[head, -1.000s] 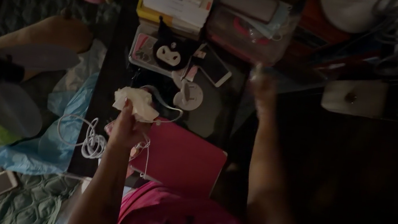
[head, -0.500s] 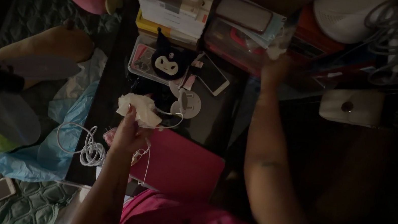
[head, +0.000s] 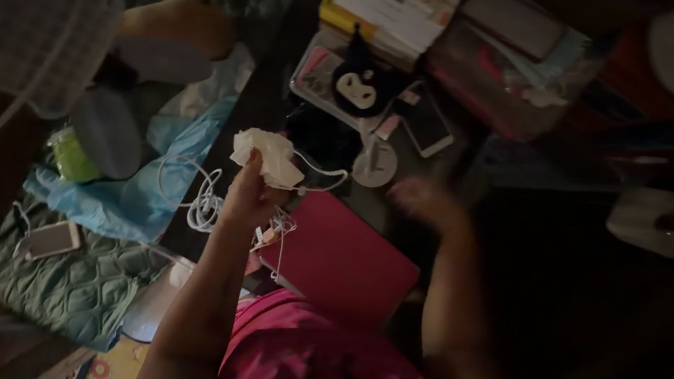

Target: The person folds a colorful mat and places it on a shelf, then coils multiple white and pink charging cables and adapters on a bed. They move to a desk, handle a face mask and a tablet with a pink case, and place the tablet on a small fan. The person continues to coil cables and place them on the desk.

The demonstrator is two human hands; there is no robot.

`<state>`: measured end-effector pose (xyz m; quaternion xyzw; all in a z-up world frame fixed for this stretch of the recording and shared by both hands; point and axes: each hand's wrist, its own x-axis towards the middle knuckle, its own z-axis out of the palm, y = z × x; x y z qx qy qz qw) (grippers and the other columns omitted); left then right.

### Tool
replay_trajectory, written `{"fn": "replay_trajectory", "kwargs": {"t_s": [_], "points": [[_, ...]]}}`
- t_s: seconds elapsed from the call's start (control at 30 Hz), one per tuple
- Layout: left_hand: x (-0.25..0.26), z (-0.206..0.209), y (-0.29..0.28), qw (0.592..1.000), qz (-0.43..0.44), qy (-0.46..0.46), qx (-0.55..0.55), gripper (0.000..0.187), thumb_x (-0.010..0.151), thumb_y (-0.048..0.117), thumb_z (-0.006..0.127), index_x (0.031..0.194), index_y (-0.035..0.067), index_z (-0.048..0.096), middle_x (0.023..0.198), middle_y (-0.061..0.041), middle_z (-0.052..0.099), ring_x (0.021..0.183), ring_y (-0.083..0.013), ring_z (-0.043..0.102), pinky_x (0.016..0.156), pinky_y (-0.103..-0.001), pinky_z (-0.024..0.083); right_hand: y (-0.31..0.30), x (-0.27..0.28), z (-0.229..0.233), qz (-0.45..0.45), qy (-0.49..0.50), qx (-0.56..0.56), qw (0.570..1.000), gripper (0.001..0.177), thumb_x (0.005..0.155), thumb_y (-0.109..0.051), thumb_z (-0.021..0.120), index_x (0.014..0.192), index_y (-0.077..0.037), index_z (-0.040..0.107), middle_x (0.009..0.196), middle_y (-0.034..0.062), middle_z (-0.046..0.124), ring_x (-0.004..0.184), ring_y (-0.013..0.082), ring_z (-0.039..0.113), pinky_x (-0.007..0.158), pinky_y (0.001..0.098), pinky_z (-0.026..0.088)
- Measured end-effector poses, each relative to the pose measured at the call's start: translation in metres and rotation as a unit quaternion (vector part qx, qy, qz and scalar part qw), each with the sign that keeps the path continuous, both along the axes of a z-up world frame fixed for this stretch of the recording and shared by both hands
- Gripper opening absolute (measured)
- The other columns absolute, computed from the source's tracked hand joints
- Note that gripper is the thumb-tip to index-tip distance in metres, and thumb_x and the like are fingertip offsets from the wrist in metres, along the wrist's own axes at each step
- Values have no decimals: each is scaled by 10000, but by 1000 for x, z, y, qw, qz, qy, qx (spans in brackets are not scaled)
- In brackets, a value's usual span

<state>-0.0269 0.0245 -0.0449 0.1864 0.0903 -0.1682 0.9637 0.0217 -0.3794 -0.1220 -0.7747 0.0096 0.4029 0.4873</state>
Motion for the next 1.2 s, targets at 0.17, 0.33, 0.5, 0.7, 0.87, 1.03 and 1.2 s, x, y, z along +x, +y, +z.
{"fn": "replay_trajectory", "kwargs": {"t_s": [0.17,0.33,0.5,0.7,0.87,1.03,1.2], "points": [[-18,11,33,995,58,77,16,589,1007,509,597,1416,93,514,1135,-67,674,693,-59,525,492,-134,317,116,-38,7,116,-142,-60,981,417,1007,-151,499,1409,-109,603,1312,133,688,1116,253,676,941,404,527],[-34,17,47,996,79,22,32,583,1022,509,618,1428,99,532,1109,-40,670,619,-37,452,501,-157,323,181,-5,0,139,-397,-214,882,666,950,-238,688,1538,-107,404,1387,274,534,1083,436,651,834,475,566],[-43,12,47,995,89,26,38,552,1054,507,630,1402,88,538,1096,-39,659,592,-41,414,526,-181,331,218,23,-21,153,-344,-350,858,998,800,-367,847,1568,-107,264,1347,363,447,827,387,705,684,442,593],[-46,23,53,995,71,41,50,608,1010,515,606,1466,128,499,1144,-46,660,641,-39,443,500,-152,314,209,26,-50,155,-468,-393,776,628,909,-143,713,1493,-65,497,1141,203,642,763,279,716,604,362,600],[-44,29,53,996,66,31,43,592,1050,525,588,1482,131,492,1156,-29,649,588,-29,422,505,-161,325,207,17,-22,117,-529,-340,768,432,941,-135,681,1358,-50,612,947,134,673,797,302,695,634,448,569],[-44,26,54,998,56,28,19,604,1070,531,566,1485,103,471,1177,-56,653,602,-34,429,514,-155,321,204,-27,40,48,-560,-179,807,477,917,-41,684,1385,-5,598,1007,183,661,900,358,664,779,475,547],[-45,27,58,998,51,19,25,641,1040,525,559,1544,146,447,1185,-52,636,695,-44,489,512,-135,315,166,-88,87,-67,-572,-76,814,427,946,5,617,1371,-37,618,1238,222,670,1121,391,674,973,447,545]]}}
